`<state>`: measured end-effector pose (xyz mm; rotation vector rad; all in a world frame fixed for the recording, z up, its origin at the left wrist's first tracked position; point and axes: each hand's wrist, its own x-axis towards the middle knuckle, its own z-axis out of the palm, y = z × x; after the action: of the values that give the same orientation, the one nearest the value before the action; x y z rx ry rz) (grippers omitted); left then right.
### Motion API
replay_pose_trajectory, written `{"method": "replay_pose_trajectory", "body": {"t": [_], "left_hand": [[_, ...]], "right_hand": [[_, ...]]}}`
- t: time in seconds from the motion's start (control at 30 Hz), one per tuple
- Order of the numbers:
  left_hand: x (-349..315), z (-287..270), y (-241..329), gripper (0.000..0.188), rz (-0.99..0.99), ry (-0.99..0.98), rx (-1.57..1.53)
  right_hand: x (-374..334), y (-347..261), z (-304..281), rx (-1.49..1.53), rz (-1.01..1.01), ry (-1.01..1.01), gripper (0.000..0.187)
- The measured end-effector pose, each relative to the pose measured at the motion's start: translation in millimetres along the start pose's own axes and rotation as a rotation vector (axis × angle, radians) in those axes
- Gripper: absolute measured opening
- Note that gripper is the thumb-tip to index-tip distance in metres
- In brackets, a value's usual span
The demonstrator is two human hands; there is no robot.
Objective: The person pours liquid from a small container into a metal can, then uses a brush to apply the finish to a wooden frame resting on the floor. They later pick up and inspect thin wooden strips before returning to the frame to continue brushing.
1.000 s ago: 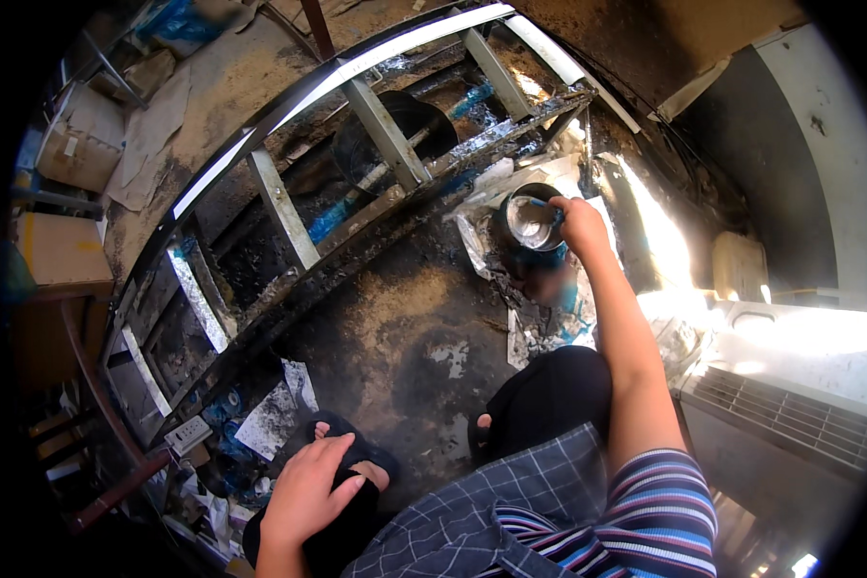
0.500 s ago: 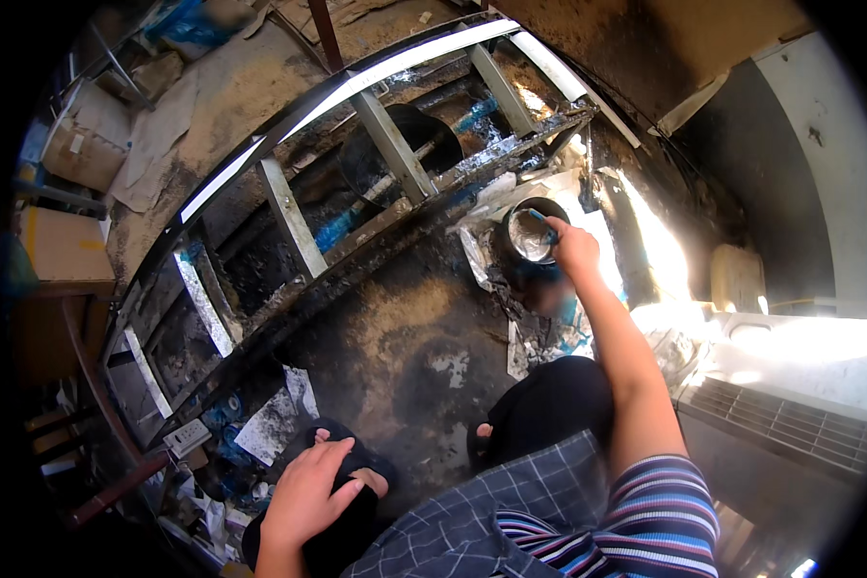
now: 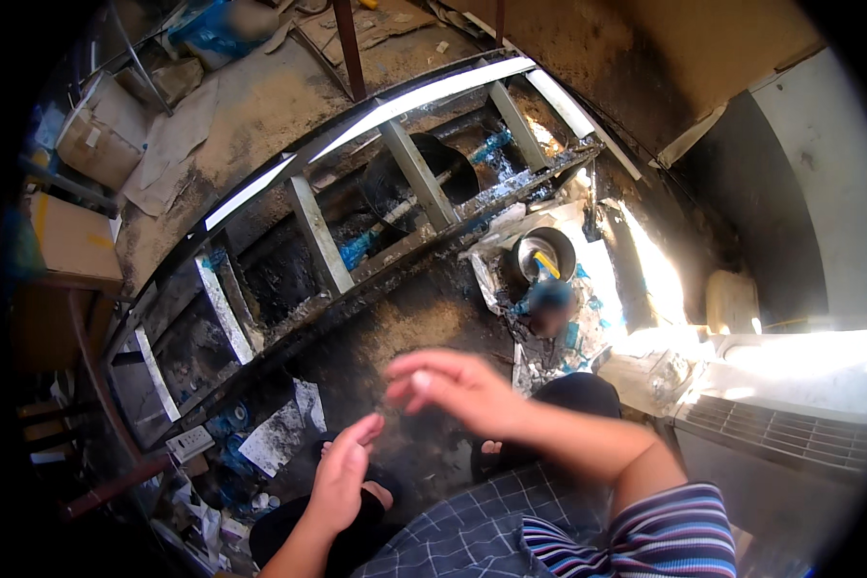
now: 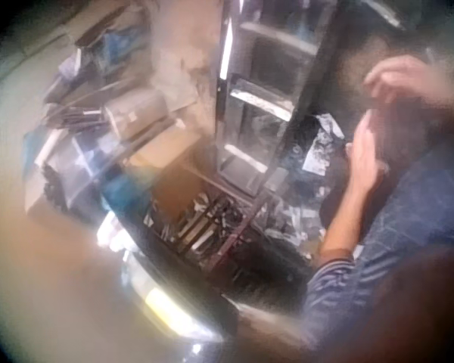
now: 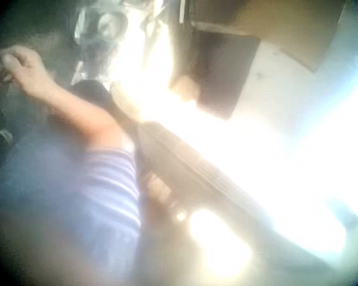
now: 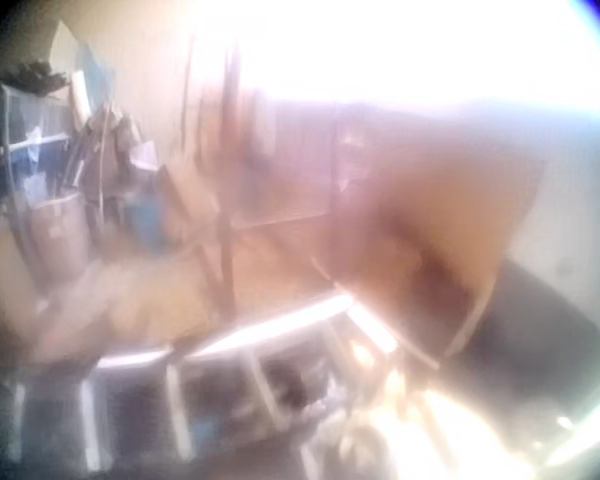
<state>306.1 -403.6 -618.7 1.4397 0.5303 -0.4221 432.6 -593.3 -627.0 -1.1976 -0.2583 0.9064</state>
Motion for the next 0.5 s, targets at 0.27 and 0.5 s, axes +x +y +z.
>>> {"method": "replay_pose_trajectory", "body": {"t": [0.27,0.5], "left_hand": [[55,-15,-58,0.066,-0.206,-0.009,-1.092],[19,5,-40,0.064,-0.351,-0.068,-1.298]], "right_hand": [[53,73,126,-0.259,-0.329,0.461,0.012],[40,86,135,-0.905,0.022,0.576,0.019]]}}
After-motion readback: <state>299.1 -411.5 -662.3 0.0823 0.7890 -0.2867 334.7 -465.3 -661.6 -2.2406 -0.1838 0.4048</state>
